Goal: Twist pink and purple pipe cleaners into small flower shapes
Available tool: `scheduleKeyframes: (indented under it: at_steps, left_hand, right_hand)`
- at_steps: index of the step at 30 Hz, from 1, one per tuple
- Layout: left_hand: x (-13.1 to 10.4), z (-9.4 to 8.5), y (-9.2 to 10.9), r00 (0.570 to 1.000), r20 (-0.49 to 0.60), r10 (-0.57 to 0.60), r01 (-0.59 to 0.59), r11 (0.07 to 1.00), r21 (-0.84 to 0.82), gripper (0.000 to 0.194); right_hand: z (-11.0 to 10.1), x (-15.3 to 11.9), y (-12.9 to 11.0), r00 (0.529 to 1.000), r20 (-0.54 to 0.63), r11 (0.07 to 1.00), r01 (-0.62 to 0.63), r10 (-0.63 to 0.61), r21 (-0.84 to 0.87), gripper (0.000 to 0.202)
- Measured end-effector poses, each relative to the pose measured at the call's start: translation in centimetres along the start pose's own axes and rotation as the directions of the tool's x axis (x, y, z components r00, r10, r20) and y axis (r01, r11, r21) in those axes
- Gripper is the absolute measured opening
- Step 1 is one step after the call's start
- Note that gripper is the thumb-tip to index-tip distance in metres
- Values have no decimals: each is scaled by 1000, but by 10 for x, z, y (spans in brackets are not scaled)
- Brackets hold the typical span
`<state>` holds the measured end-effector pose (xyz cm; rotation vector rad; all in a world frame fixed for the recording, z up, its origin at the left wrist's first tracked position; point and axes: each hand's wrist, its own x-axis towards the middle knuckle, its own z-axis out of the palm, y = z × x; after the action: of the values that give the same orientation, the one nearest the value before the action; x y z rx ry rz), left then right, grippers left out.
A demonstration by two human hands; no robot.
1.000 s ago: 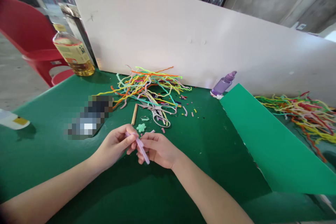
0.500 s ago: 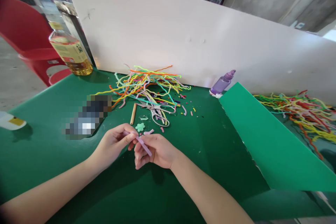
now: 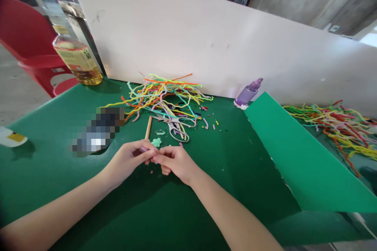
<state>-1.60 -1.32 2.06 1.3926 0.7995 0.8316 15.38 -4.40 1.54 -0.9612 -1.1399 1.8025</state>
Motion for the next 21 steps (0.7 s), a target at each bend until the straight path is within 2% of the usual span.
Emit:
scheduleKeyframes:
  at_steps: [4,7,9,12,14,16,19,21]
  left_hand:
    - [-1,2,3,997,-37,-70,71,997,39,20]
    - [-3,4,5,991,-88,-103,106,994,31,22]
    - [-4,5,5,987,-109,-117,119,993,13,22]
    - [-4,5,5,987,-98,-131,130,991,-21,21]
    - [-3,5,4,986,-89,-142,140,990,-35,21]
    - [-3,5,2,981,-94,-168,163,985,-54,20]
    - [-3,3,-2,966,-111,-234,220,968,-123,23]
    - [-2,1,-3,952,-92,-291,271,945,-184,24]
  right_hand:
    - [2,-2,-5,997,-64,966,16,-34,-260,23]
    - [3,-5,-8,987,-75,868,90,-145,-489,24]
    - [4,-8,-10,971,-64,737,129,-228,-664,24]
    - [4,-12,-11,940,-18,427,137,-341,-894,25]
    - [4,-12,-9,914,48,215,146,-404,-966,27]
    - [2,-12,-6,885,142,42,179,-444,-983,29]
    - [0,-12,-2,849,281,-128,250,-448,-960,30]
    - [0,-13,-1,844,325,-182,272,-427,-945,30]
